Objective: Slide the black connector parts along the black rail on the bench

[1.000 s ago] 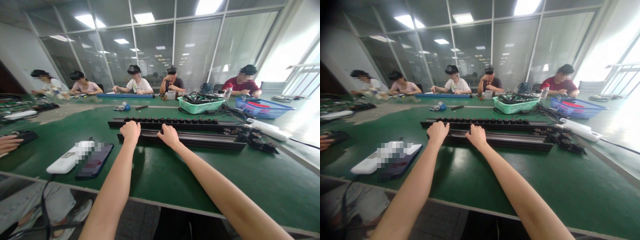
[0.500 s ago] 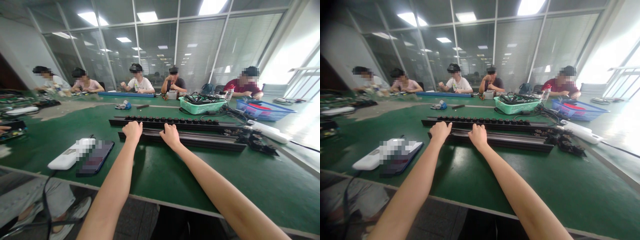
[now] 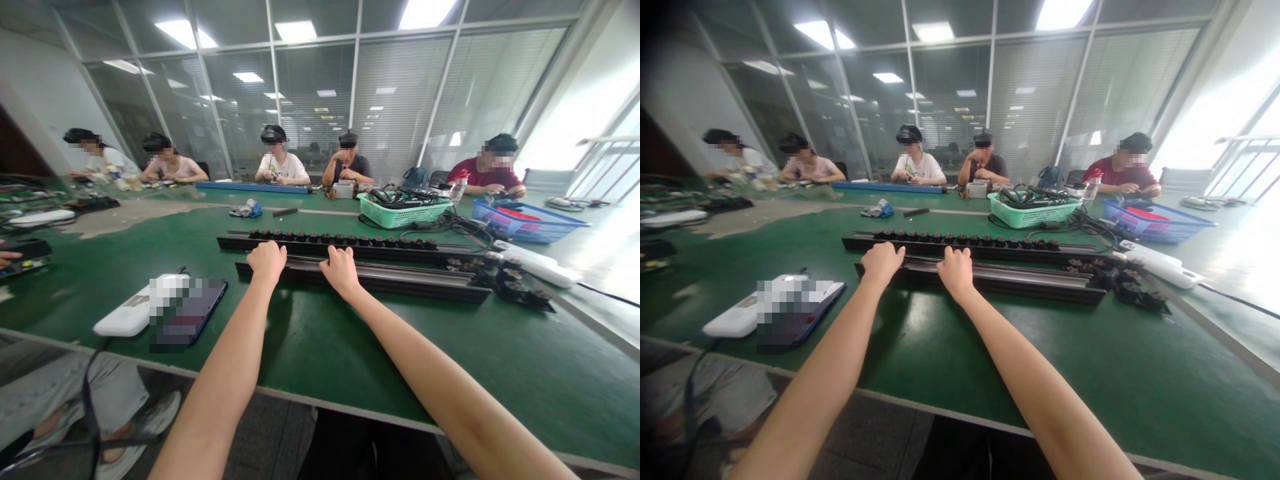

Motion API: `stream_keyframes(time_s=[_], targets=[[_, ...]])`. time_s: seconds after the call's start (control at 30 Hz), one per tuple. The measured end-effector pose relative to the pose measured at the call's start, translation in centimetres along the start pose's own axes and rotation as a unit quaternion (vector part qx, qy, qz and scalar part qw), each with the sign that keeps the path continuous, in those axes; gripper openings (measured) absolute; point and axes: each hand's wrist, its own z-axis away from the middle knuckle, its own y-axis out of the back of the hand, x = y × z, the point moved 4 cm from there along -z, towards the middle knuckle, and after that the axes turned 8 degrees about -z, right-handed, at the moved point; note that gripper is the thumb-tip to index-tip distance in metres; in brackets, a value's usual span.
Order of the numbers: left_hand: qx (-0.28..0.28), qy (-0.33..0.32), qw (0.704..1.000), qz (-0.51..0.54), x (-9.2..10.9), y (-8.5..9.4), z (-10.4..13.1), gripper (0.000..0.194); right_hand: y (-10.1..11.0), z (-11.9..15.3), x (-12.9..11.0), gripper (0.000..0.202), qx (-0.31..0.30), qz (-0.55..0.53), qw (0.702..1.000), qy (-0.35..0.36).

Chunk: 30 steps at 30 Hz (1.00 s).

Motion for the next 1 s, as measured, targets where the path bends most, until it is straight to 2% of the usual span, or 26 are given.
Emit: stream_keyframes(time_s=[0.27,0.53,0.73,1.0], targets=[[-0.023,-0.005,1.0,0.009,0.0,-0.6,-0.2,0.055,0.1,0.3,0.0,0.024,0.014,0.0,1.0,-0.006],[0.005,-0.06,0.998,0.009,1.9,-0.4,0.8,0.053,0.3,0.4,-0.1,0.024,0.013,0.005,1.0,-0.007],[0.018,-0.153,0.988,-0.008,3.8,-0.8,1.4,0.059,0.2,0.3,-0.2,0.023,0.014,0.016,1.0,-0.011],[0.033,-0.237,0.971,0.008,5.3,-0.7,2.3,0.063,0.1,0.4,-0.1,0.023,0.023,0.027,0.999,-0.009]])
